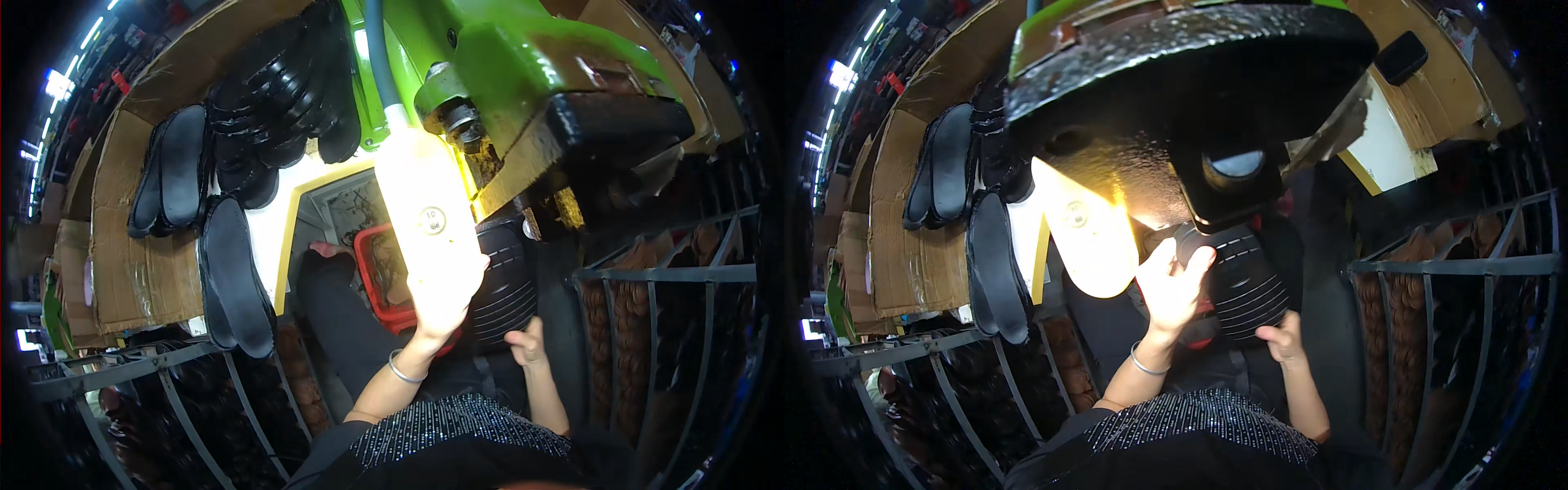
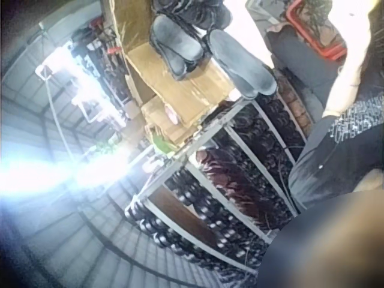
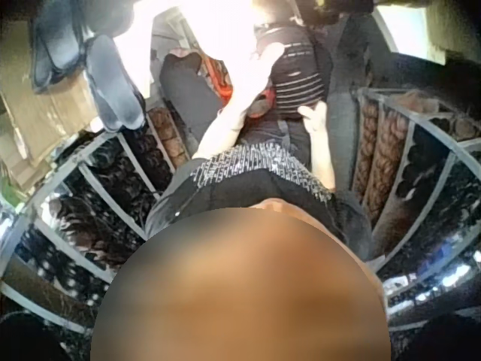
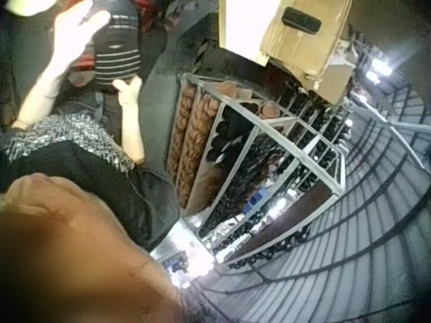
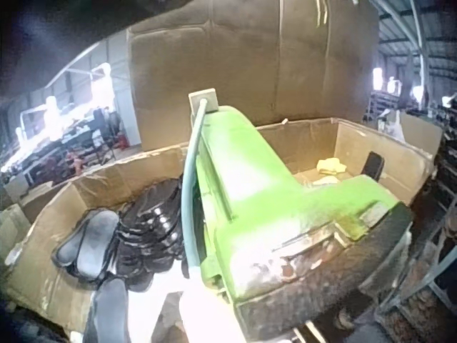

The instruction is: The recorder is using a machine to attach or finish shoe soles in a factory setting.

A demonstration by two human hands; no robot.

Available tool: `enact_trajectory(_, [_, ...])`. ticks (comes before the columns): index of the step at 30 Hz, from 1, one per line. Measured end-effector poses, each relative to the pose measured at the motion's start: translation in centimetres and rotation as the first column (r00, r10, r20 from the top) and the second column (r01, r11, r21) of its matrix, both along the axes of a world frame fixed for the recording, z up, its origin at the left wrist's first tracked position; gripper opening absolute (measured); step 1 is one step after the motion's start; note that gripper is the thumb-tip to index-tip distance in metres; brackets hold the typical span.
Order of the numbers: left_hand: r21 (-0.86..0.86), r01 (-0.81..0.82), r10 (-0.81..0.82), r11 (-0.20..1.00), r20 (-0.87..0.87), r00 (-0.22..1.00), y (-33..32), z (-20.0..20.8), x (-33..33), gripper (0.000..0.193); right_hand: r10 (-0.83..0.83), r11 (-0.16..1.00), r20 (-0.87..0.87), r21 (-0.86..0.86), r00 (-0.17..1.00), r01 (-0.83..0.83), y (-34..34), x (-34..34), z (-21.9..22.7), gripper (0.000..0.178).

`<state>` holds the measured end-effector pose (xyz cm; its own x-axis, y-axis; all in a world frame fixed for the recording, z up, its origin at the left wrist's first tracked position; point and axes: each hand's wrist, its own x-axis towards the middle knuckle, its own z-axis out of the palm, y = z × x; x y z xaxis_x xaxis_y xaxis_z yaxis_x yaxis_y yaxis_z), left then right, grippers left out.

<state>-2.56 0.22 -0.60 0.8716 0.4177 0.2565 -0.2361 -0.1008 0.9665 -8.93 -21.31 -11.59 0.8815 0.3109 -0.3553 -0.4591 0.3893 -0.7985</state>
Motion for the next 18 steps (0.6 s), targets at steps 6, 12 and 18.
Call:
enact_trajectory(6, [0.11, 0.074, -0.076, 0.991, 0.013, 0.997, 0.9, 0.7, -0.1, 0.025, -0.509, 0.81, 0.303, -0.149, 0.806, 0.568, -3.7, 5.3, 5.1, 0.06])
enact_trajectory(12, [-0.136, 0.175, -0.171, 0.975, 0.041, 0.984, 3.2, -1.4, -0.4, 0.026, -0.308, 0.893, 0.432, -0.176, 0.847, 0.415, -3.2, 12.8, 11.2, 0.036])
enact_trajectory(18, [-0.159, 0.031, -0.029, 0.987, 0.016, 0.999, 6.5, 1.2, -1.5, 0.032, -0.154, 0.946, 0.45, -0.191, 0.88, 0.263, 0.0, 15.2, 12.6, 0.035])
